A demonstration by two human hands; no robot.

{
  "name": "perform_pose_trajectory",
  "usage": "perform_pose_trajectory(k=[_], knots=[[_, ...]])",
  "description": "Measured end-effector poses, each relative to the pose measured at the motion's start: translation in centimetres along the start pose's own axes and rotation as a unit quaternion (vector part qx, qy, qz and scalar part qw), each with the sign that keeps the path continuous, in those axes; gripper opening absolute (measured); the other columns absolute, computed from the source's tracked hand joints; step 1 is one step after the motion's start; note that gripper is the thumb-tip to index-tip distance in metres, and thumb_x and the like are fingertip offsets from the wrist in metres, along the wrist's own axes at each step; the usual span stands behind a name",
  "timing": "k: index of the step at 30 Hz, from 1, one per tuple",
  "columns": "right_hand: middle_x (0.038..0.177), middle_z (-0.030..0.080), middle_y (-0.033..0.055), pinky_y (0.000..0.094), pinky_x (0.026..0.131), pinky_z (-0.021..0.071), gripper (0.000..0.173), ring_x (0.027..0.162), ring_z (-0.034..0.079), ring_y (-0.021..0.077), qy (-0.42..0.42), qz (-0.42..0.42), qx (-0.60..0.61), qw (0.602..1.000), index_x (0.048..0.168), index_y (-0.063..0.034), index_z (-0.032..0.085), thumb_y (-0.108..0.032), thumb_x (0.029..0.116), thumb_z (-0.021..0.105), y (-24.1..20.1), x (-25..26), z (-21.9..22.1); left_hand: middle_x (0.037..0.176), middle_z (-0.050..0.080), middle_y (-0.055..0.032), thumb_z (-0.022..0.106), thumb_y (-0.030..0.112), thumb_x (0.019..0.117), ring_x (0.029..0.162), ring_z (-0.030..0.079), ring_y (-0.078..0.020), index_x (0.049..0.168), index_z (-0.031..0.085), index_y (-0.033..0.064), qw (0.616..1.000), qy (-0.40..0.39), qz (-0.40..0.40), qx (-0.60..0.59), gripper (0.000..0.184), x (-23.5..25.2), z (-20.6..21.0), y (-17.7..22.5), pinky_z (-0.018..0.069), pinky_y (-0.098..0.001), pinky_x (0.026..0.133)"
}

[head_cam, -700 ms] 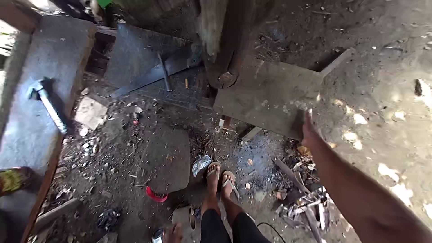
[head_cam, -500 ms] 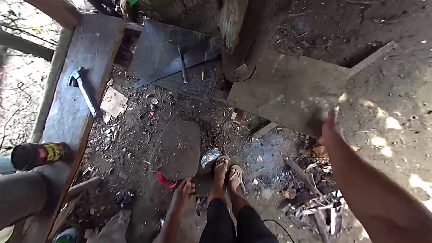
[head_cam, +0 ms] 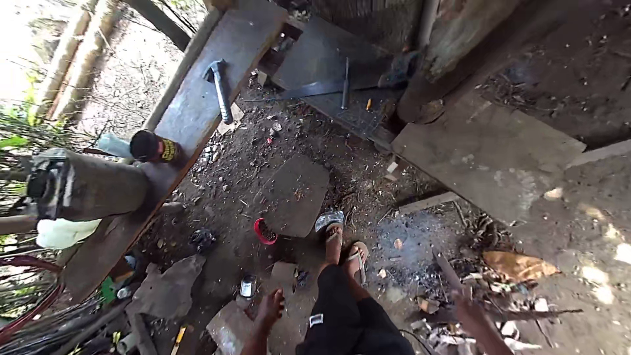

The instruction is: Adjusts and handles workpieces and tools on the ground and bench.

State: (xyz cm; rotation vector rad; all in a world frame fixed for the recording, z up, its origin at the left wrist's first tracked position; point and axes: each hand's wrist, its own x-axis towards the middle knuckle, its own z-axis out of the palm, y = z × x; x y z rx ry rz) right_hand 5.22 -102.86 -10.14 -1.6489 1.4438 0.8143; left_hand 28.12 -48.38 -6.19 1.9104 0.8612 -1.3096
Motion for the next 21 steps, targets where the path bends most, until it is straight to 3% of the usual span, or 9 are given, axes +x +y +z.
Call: perform_pose_trajectory(k=[2,4,7,11,13,16,18,20,21], knots=[[0.130,0.063,0.0309,0.0622,0.096,0.0523,0.063,0.113,0.066,0.0443,-0.056,0.027,0.089,0.994,0.145,0.0018,0.050,-0.049,0.1095,0.041,0.0,-2.5,2.3,0.128,0.066,-0.0219,0.040,0.037,0.1123,0.104,0.071,-0.0364,0.143,0.054,0.0026,0.999,0.012,0.045,-0.014,0.047,1.5,-0.9,2.4,0.0582,-0.0565,0.088],[0.131,0.063,0.0288,0.0600,0.095,0.0537,0.061,0.113,0.067,0.0418,-0.082,0.044,0.132,0.987,0.147,0.0010,0.048,-0.047,0.1096,0.042,-1.4,-4.6,3.6,0.123,0.068,-0.0220,0.040,0.037,0.1121,0.100,0.071,-0.0347,0.141,0.056,0.0025,0.991,0.041,0.128,-0.016,0.047,3.4,-2.6,7.7,0.0595,-0.0546,0.086],[0.126,0.066,0.0264,0.0576,0.095,0.0555,0.058,0.109,0.069,0.0391,-0.085,0.036,0.136,0.986,0.143,0.0013,0.053,-0.045,0.1090,0.046,-4.5,-7.0,4.3,0.123,0.066,-0.0246,0.036,0.036,0.1126,0.102,0.070,-0.0350,0.143,0.053,0.0000,0.963,0.087,0.256,-0.004,0.050,5.8,-6.2,19.8,0.0593,-0.0541,0.088],[0.122,0.070,0.0230,0.0552,0.091,0.0573,0.054,0.103,0.072,0.0357,-0.082,0.026,0.134,0.987,0.140,-0.0005,0.057,-0.043,0.1095,0.045,-8.5,-7.5,4.0,0.139,0.055,-0.0290,0.039,0.028,0.1129,0.119,0.062,-0.0376,0.156,0.036,0.0013,0.920,0.149,0.360,-0.050,0.051,5.5,-11.6,37.7,0.0548,-0.0544,0.097],[0.119,0.071,0.0204,0.0533,0.088,0.0595,0.051,0.100,0.073,0.0328,-0.065,0.031,0.157,0.985,0.140,-0.0025,0.057,-0.042,0.1093,0.047,-10.0,-7.5,3.8,0.151,0.047,-0.0253,0.047,0.038,0.1094,0.130,0.056,-0.0373,0.161,0.027,0.0085,0.908,0.181,0.367,-0.094,0.063,7.7,-14.3,43.7,0.0531,-0.0579,0.100],[0.116,0.071,0.0200,0.0518,0.085,0.0596,0.046,0.097,0.073,0.0318,-0.049,0.049,0.194,0.979,0.140,-0.0031,0.056,-0.037,0.1102,0.047,-12.5,-8.1,4.2,0.156,0.039,-0.0264,0.056,0.052,0.1017,0.135,0.049,-0.0401,0.165,0.015,0.0128,0.904,0.228,0.334,-0.137,0.086,10.1,-17.6,51.1,0.0475,-0.0627,0.103],[0.117,0.071,0.0196,0.0510,0.086,0.0596,0.045,0.099,0.073,0.0317,-0.060,0.053,0.189,0.979,0.140,-0.0039,0.056,-0.036,0.1109,0.045,-14.1,-8.9,5.0,0.155,0.042,-0.0233,0.058,0.053,0.1006,0.135,0.050,-0.0382,0.163,0.023,0.0129,0.908,0.233,0.306,-0.164,0.082,11.1,-19.3,54.4,0.0467,-0.0634,0.103],[0.117,0.071,0.0191,0.0512,0.086,0.0596,0.044,0.100,0.073,0.0316,-0.074,0.062,0.176,0.980,0.139,-0.0046,0.057,-0.036,0.1107,0.046,-15.0,-9.6,6.1,0.151,0.046,-0.0219,0.060,0.055,0.0989,0.131,0.054,-0.0387,0.157,0.034,0.0134,0.915,0.209,0.276,-0.208,0.076,12.6,-20.5,56.2,0.0515,-0.0658,0.097],[0.117,0.071,0.0189,0.0512,0.087,0.0596,0.045,0.099,0.073,0.0314,-0.080,0.065,0.167,0.981,0.139,-0.0048,0.058,-0.038,0.1104,0.046,-15.1,-9.8,6.6,0.148,0.048,-0.0204,0.062,0.054,0.0980,0.128,0.056,-0.0365,0.156,0.036,0.0135,0.915,0.190,0.267,-0.234,0.075,13.2,-20.8,56.9,0.0540,-0.0621,0.095]])
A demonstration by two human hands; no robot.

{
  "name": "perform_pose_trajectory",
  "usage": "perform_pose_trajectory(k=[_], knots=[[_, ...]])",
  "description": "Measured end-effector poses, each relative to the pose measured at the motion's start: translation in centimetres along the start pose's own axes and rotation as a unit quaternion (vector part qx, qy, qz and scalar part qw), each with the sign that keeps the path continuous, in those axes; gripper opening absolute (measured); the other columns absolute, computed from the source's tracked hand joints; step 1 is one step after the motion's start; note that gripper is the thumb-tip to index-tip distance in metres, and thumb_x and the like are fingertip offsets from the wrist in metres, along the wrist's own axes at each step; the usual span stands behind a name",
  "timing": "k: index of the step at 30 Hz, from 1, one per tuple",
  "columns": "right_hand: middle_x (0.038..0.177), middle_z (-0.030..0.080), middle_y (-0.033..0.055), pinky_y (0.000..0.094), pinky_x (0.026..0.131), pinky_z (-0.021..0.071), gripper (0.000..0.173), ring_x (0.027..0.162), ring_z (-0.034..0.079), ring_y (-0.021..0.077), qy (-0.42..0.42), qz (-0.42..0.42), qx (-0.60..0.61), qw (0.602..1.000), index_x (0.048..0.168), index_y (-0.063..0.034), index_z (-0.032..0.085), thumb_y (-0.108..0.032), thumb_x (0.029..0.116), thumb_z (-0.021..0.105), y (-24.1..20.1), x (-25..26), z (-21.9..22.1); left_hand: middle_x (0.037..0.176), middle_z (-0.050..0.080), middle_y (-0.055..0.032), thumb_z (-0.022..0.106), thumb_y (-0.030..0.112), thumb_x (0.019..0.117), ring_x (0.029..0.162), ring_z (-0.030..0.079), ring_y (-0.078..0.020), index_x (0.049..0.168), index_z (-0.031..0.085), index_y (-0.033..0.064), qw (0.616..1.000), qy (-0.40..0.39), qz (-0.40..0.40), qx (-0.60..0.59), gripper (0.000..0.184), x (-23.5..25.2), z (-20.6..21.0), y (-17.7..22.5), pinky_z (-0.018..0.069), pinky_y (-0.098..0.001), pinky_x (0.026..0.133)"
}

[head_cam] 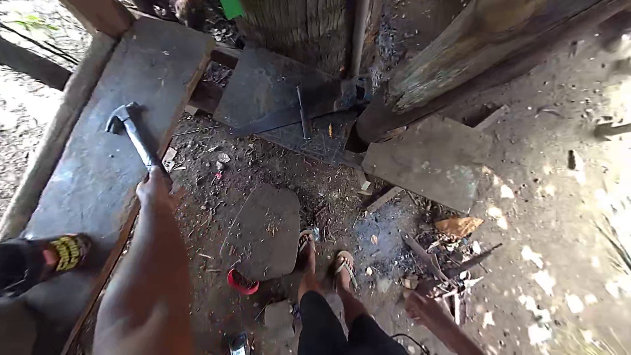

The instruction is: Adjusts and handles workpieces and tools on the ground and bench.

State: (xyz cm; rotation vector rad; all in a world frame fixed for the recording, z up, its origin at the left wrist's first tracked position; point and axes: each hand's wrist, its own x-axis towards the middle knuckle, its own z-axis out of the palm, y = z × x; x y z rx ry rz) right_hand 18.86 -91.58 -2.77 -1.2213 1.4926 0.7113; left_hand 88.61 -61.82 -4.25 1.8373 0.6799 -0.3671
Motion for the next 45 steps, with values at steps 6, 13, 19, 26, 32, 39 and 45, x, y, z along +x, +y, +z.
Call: perform_pose_trajectory(k=[6,13,19,26,32,39,45], knots=[[0.115,0.072,0.0161,0.0494,0.089,0.0596,0.044,0.099,0.073,0.0294,-0.018,-0.022,-0.007,1.000,0.141,-0.0071,0.059,-0.036,0.1091,0.049,-2.1,-1.1,2.9,0.074,0.052,0.0074,0.055,0.056,0.1003,0.055,0.050,-0.0048,0.107,0.056,0.0231,0.988,-0.114,0.015,-0.098,0.034,0.0,1.8,2.3,0.0479,-0.0227,0.052],[0.119,0.072,0.0120,0.0446,0.093,0.0607,0.048,0.103,0.073,0.0243,-0.151,-0.188,0.135,0.961,0.144,-0.0084,0.058,-0.040,0.1070,0.053,-13.9,-3.7,8.3,0.077,0.065,0.0060,0.076,0.064,0.0809,0.054,0.057,-0.0050,0.105,0.066,0.0196,0.920,-0.357,-0.007,-0.161,0.051,-25.1,0.6,-10.8,0.0505,-0.0230,0.047],[0.119,0.071,0.0181,0.0470,0.094,0.0587,0.056,0.105,0.071,0.0299,-0.299,-0.179,0.501,0.792,0.149,-0.0066,0.043,-0.046,0.1090,0.040,-16.7,-5.0,6.3,0.087,0.069,-0.0005,0.072,0.056,0.0890,0.054,0.058,-0.0055,0.117,0.070,0.0149,0.682,-0.614,-0.331,-0.221,0.049,-44.6,4.0,-20.9,0.0516,-0.0209,0.049],[0.074,0.063,0.0109,0.0396,0.055,0.0610,0.040,0.057,0.065,0.0215,-0.007,-0.121,0.567,0.815,0.130,-0.0026,0.051,-0.037,0.1094,0.050,-9.1,-1.8,-9.3,0.123,0.071,-0.0124,0.052,0.044,0.1059,0.114,0.069,-0.0234,0.133,0.066,0.0076,0.664,-0.617,0.135,0.400,0.048,-44.3,22.4,-17.2,0.0545,-0.0484,0.104],[0.099,0.069,0.0187,0.0486,0.066,0.0647,0.054,0.074,0.072,0.0321,0.037,-0.150,0.507,0.848,0.147,-0.0061,0.039,-0.019,0.0999,0.064,-0.1,3.4,-21.8,0.170,0.021,-0.0177,0.056,0.054,0.1015,0.157,0.020,-0.0387,0.162,0.033,0.0153,0.604,-0.416,0.453,0.507,0.075,-45.3,43.8,-13.4,0.0248,-0.0620,0.124],[0.083,0.063,0.0123,0.0404,0.052,0.0596,0.042,0.058,0.064,0.0236,0.123,-0.101,0.606,0.780,0.145,-0.0074,0.039,-0.028,0.1099,0.048,4.2,6.5,-31.7,0.172,-0.012,-0.0193,0.073,0.068,0.0834,0.156,-0.002,-0.0513,0.168,0.005,0.0174,0.546,-0.280,0.387,0.689,0.120,-45.7,49.1,-14.7,0.0201,-0.0807,0.112],[0.071,0.058,0.0081,0.0374,0.050,0.0572,0.037,0.051,0.060,0.0196,0.032,-0.049,0.633,0.772,0.131,-0.0042,0.045,-0.034,0.1104,0.045,-2.5,8.6,-28.8,0.170,-0.014,-0.0251,0.073,0.069,0.0827,0.154,-0.003,-0.0557,0.167,0.004,0.0086,0.535,-0.288,0.401,0.685,0.124,-44.7,49.4,-15.0,0.0231,-0.0780,0.113]])
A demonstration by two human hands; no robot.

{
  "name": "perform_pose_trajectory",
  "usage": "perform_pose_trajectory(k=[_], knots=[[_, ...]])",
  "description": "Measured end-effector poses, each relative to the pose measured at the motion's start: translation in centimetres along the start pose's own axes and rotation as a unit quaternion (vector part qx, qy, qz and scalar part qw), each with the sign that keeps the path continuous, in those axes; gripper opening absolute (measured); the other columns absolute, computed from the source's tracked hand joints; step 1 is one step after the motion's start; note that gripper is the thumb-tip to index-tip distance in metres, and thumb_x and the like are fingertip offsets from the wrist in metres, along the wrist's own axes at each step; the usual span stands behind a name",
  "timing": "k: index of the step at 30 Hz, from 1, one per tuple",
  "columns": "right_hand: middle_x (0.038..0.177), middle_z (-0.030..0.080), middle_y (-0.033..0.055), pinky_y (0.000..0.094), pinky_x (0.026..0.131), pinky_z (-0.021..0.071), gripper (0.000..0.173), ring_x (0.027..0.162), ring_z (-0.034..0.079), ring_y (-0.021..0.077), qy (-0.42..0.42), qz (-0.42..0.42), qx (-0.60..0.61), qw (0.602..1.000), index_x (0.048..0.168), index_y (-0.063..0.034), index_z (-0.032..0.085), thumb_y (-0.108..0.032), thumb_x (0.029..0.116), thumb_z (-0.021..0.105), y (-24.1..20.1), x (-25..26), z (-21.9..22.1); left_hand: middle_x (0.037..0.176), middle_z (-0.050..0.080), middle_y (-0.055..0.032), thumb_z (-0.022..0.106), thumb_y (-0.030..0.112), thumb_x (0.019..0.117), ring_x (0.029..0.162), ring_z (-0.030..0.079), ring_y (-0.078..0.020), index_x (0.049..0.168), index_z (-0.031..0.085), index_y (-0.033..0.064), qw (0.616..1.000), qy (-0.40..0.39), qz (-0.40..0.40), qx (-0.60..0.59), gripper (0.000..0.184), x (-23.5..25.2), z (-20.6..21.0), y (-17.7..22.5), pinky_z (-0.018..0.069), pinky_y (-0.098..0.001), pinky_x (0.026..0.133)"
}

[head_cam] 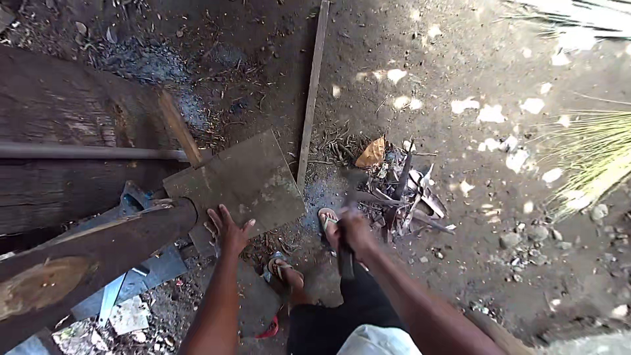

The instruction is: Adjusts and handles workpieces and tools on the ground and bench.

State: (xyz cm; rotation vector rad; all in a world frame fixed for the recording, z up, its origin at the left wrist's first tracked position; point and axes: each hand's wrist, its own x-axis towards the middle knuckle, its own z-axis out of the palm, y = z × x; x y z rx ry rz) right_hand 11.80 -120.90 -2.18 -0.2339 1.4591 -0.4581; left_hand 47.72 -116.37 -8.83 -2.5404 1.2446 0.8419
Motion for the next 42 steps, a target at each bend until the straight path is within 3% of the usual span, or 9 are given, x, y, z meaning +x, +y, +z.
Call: perform_pose_trajectory(k=[2,4,12,18,23,26,31,37,42], knots=[[0.075,0.059,0.0100,0.0392,0.050,0.0582,0.043,0.053,0.062,0.0227,-0.147,0.102,-0.096,0.979,0.139,-0.0107,0.042,-0.039,0.1085,0.051,0.8,0.7,0.9,0.170,-0.015,-0.0252,0.072,0.070,0.0825,0.155,-0.003,-0.0547,0.167,0.003,0.0078,1.000,-0.005,-0.002,0.005,0.126,0.1,0.0,-0.1,0.0203,-0.0746,0.117],[0.076,0.059,0.0108,0.0394,0.049,0.0571,0.044,0.053,0.061,0.0234,-0.180,0.106,-0.133,0.969,0.140,-0.0131,0.043,-0.040,0.1073,0.054,-0.4,1.5,-0.3,0.170,-0.017,-0.0227,0.071,0.073,0.0812,0.155,-0.004,-0.0536,0.167,0.001,0.0110,1.000,-0.010,-0.013,0.008,0.127,0.1,0.1,-0.3,0.0237,-0.0761,0.114],[0.072,0.056,0.0073,0.0385,0.048,0.0580,0.038,0.051,0.060,0.0203,0.080,-0.078,0.102,0.988,0.130,-0.0080,0.040,-0.041,0.1122,0.040,-9.1,5.5,-0.4,0.171,-0.020,-0.0172,0.073,0.072,0.0804,0.155,-0.007,-0.0532,0.168,-0.001,0.0182,0.999,-0.018,-0.042,-0.005,0.126,-0.2,-0.2,0.5,0.0244,-0.0825,0.108],[0.070,0.058,0.0076,0.0361,0.049,0.0575,0.041,0.051,0.060,0.0199,-0.160,0.055,-0.155,0.973,0.128,-0.0084,0.048,-0.045,0.1093,0.047,-10.4,8.1,9.2,0.172,-0.018,-0.0130,0.073,0.074,0.0791,0.156,-0.004,-0.0500,0.168,-0.001,0.0224,0.997,-0.027,-0.069,0.007,0.126,0.0,-0.4,0.6,0.0271,-0.0819,0.107],[0.076,0.061,0.0091,0.0387,0.052,0.0586,0.044,0.055,0.062,0.0210,-0.083,-0.017,-0.141,0.986,0.132,-0.0071,0.050,-0.045,0.1101,0.044,-12.7,8.4,4.7,0.173,-0.015,-0.0122,0.077,0.070,0.0779,0.157,-0.006,-0.0488,0.168,0.003,0.0254,0.997,-0.026,-0.069,-0.029,0.124,-0.3,-0.7,1.3,0.0202,-0.0846,0.107],[0.070,0.058,0.0066,0.0381,0.050,0.0582,0.038,0.051,0.060,0.0192,-0.001,-0.074,-0.023,0.997,0.122,-0.0062,0.047,-0.042,0.1115,0.040,-12.8,9.2,7.9,0.173,-0.013,-0.0106,0.077,0.070,0.0775,0.157,-0.003,-0.0480,0.168,0.005,0.0277,0.996,-0.032,-0.082,-0.031,0.123,-0.5,-1.5,1.2,0.0225,-0.0835,0.108],[0.068,0.057,0.0077,0.0375,0.048,0.0578,0.038,0.049,0.060,0.0203,-0.131,0.026,-0.195,0.972,0.125,-0.0073,0.049,-0.042,0.1093,0.048,-12.7,8.6,11.3,0.172,-0.019,-0.0100,0.078,0.068,0.0784,0.157,-0.006,-0.0462,0.168,0.000,0.0292,0.993,-0.056,-0.092,-0.042,0.124,-0.1,-1.9,1.5,0.0215,-0.0825,0.110],[0.067,0.057,0.0077,0.0389,0.048,0.0583,0.037,0.049,0.060,0.0203,-0.043,-0.036,-0.107,0.993,0.122,-0.0052,0.050,-0.040,0.1110,0.044,-12.4,8.3,9.6,0.172,-0.021,-0.0080,0.077,0.068,0.0793,0.158,-0.007,-0.0431,0.167,-0.002,0.0311,0.992,-0.066,-0.097,-0.037,0.124,-0.1,-2.1,1.4,0.0204,-0.0813,0.112],[0.068,0.058,0.0082,0.0377,0.047,0.0581,0.039,0.048,0.060,0.0208,-0.144,0.034,-0.255,0.956,0.126,-0.0071,0.049,-0.042,0.1085,0.051,-12.2,7.5,8.2,0.171,-0.023,-0.0078,0.076,0.070,0.0797,0.158,-0.010,-0.0422,0.167,-0.004,0.0304,0.993,-0.069,-0.093,-0.028,0.124,-0.2,-1.9,1.5,0.0207,-0.0812,0.112]])
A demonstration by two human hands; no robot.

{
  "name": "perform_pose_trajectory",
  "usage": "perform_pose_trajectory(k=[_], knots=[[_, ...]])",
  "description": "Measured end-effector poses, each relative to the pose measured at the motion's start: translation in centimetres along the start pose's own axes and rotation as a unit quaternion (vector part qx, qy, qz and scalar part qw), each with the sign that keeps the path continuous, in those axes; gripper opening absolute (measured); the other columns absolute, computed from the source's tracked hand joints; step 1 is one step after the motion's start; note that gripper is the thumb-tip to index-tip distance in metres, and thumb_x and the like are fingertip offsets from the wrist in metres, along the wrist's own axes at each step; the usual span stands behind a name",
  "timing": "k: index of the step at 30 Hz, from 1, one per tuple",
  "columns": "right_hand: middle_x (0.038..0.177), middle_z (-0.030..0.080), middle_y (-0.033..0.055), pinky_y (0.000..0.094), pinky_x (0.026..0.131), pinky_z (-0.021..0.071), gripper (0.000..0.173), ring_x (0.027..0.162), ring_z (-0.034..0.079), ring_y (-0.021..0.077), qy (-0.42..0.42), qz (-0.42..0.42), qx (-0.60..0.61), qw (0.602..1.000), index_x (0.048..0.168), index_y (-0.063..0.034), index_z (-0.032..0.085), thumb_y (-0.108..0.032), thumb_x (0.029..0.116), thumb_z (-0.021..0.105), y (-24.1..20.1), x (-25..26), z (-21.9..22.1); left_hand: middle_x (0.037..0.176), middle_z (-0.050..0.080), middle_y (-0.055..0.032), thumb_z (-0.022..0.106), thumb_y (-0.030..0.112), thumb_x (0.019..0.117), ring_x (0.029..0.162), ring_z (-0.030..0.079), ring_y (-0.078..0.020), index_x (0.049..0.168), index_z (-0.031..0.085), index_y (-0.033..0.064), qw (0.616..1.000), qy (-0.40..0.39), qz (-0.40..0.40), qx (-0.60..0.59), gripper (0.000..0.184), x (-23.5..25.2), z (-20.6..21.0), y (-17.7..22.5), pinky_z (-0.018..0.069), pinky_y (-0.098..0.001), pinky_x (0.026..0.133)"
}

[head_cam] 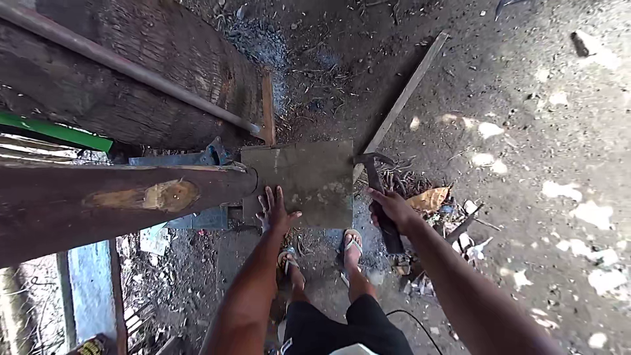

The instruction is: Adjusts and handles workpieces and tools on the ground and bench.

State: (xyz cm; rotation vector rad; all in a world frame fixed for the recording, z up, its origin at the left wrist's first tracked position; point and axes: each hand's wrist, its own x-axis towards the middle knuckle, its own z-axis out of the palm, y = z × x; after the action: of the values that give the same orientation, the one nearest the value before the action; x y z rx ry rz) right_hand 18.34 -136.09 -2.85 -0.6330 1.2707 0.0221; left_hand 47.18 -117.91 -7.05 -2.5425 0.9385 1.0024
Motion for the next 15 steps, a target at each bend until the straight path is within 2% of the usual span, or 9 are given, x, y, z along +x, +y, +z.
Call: perform_pose_trajectory(k=[3,6,8,10,11,12,14,15], knots=[[0.072,0.060,0.0100,0.0407,0.048,0.0589,0.041,0.050,0.061,0.0231,0.040,-0.038,-0.016,0.998,0.133,-0.0081,0.048,-0.042,0.1087,0.051,2.0,-1.9,-3.3,0.172,-0.021,-0.0072,0.074,0.073,0.0794,0.158,-0.008,-0.0424,0.167,-0.003,0.0305,1.000,0.008,0.001,0.013,0.124,0.1,-0.1,-0.3,0.0232,-0.0799,0.111],[0.069,0.060,0.0094,0.0406,0.046,0.0582,0.041,0.049,0.061,0.0221,0.166,-0.049,0.118,0.978,0.133,-0.0068,0.049,-0.041,0.1098,0.048,5.7,-4.6,-6.4,0.173,-0.017,-0.0080,0.075,0.072,0.0793,0.158,-0.004,-0.0444,0.168,0.001,0.0292,1.000,0.015,0.014,0.006,0.122,0.0,-0.2,-0.3,0.0244,-0.0805,0.110],[0.067,0.058,0.0077,0.0393,0.045,0.0570,0.038,0.048,0.059,0.0199,0.244,-0.053,0.219,0.943,0.126,-0.0070,0.049,-0.042,0.1099,0.047,7.9,-5.8,-7.7,0.173,-0.016,-0.0080,0.077,0.070,0.0785,0.158,-0.003,-0.0450,0.168,0.003,0.0283,1.000,0.020,0.015,-0.001,0.123,0.0,0.0,-0.3,0.0247,-0.0814,0.109],[0.066,0.056,0.0047,0.0374,0.046,0.0566,0.035,0.048,0.058,0.0174,0.281,-0.066,0.289,0.913,0.115,-0.0083,0.047,-0.042,0.1110,0.042,9.6,-6.4,-6.6,0.173,-0.018,-0.0083,0.078,0.069,0.0781,0.158,-0.005,-0.0447,0.168,0.002,0.0275,1.000,0.018,0.012,-0.003,0.125,0.1,0.2,-0.3,0.0239,-0.0819,0.109],[0.064,0.056,0.0038,0.0368,0.046,0.0568,0.036,0.048,0.058,0.0166,0.276,-0.061,0.295,0.913,0.110,-0.0079,0.048,-0.043,0.1114,0.040,10.1,-6.7,-4.7,0.173,-0.019,-0.0083,0.078,0.069,0.0775,0.158,-0.006,-0.0442,0.168,0.001,0.0274,1.000,0.020,0.011,-0.005,0.126,0.2,0.3,-0.2,0.0229,-0.0819,0.110],[0.063,0.057,0.0044,0.0366,0.047,0.0570,0.038,0.047,0.059,0.0166,0.240,-0.041,0.270,0.931,0.107,-0.0057,0.050,-0.042,0.1116,0.039,10.5,-7.0,-2.2,0.172,-0.019,-0.0089,0.078,0.069,0.0772,0.158,-0.006,-0.0445,0.168,0.001,0.0267,1.000,0.021,0.010,-0.004,0.127,0.2,0.4,-0.2,0.0228,-0.0817,0.110],[0.066,0.058,0.0078,0.0368,0.047,0.0563,0.039,0.049,0.059,0.0191,0.069,0.041,0.173,0.982,0.121,-0.0045,0.052,-0.041,0.1111,0.042,11.0,-7.2,1.9,0.172,-0.021,-0.0098,0.078,0.069,0.0781,0.158,-0.007,-0.0455,0.168,-0.001,0.0255,1.000,0.022,0.009,-0.002,0.127,0.2,0.5,-0.2,0.0222,-0.0821,0.110],[0.067,0.058,0.0097,0.0387,0.046,0.0573,0.038,0.048,0.060,0.0215,0.013,0.067,0.148,0.987,0.125,-0.0049,0.049,-0.040,0.1104,0.046,11.1,-6.9,2.8,0.171,-0.022,-0.0100,0.078,0.069,0.0785,0.157,-0.008,-0.0457,0.168,-0.002,0.0256,1.000,0.020,0.008,-0.001,0.127,0.2,0.5,-0.2,0.0213,-0.0825,0.110]])
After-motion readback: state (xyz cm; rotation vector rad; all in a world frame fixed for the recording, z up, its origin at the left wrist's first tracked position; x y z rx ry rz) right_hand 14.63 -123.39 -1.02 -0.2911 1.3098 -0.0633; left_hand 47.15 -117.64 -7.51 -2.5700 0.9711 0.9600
